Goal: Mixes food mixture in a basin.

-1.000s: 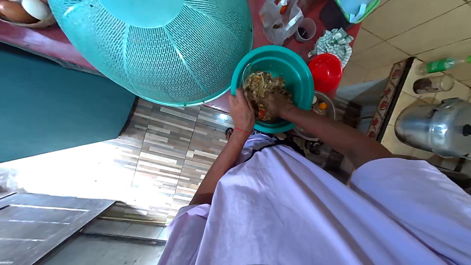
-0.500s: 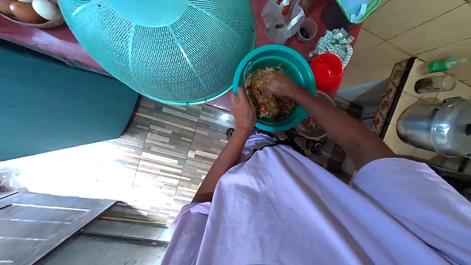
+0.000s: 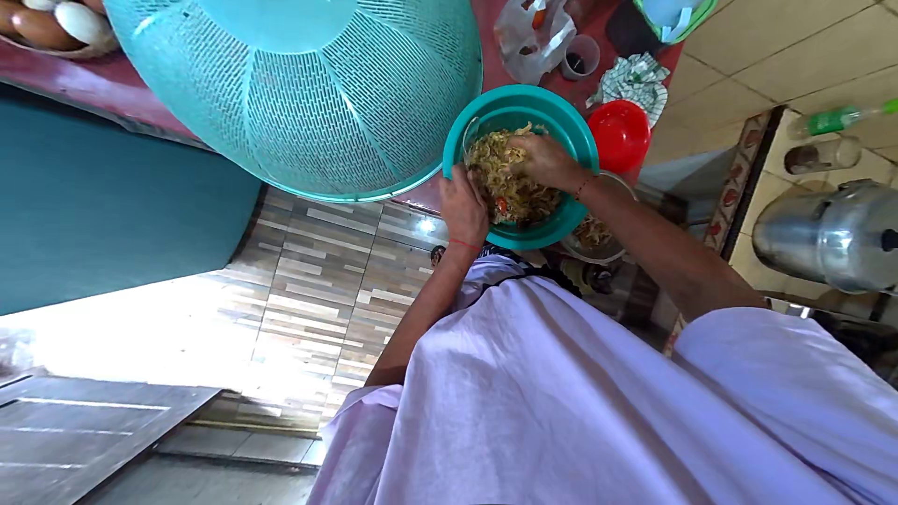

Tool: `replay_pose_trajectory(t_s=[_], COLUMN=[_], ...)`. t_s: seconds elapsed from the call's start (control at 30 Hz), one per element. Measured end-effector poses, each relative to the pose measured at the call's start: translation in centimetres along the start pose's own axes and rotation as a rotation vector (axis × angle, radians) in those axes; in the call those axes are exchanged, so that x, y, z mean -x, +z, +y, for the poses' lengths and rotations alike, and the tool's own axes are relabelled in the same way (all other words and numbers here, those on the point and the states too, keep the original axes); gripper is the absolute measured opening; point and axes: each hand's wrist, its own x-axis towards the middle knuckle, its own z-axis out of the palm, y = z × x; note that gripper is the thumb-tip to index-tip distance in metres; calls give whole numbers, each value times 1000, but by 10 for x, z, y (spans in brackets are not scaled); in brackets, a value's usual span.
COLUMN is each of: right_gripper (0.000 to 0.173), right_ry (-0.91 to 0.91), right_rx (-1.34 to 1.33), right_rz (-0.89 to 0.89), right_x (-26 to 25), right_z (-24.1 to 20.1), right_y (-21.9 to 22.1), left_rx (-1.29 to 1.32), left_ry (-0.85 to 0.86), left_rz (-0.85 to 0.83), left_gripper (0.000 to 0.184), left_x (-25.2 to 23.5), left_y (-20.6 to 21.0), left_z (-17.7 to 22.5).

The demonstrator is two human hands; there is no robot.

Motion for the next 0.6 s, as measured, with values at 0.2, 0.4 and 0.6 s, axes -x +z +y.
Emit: replay_pose_trajectory(t_s=[0.2, 0.4, 0.6], right_gripper=[54, 43, 28], right_ry=[-74, -98, -88], right_rx=[-129, -40, 43], right_rz=[-193, 29, 132], right_x=[11, 14, 13], right_z=[-13, -16, -24], right_y=[-21, -10, -6], left_rx=[7, 12, 18], left_ry=[5, 10, 25], left_rz=[3, 2, 11], left_gripper=[32, 32, 32], left_x=[0, 0, 0], left_y=[-3, -1, -1], left_z=[2, 0, 0])
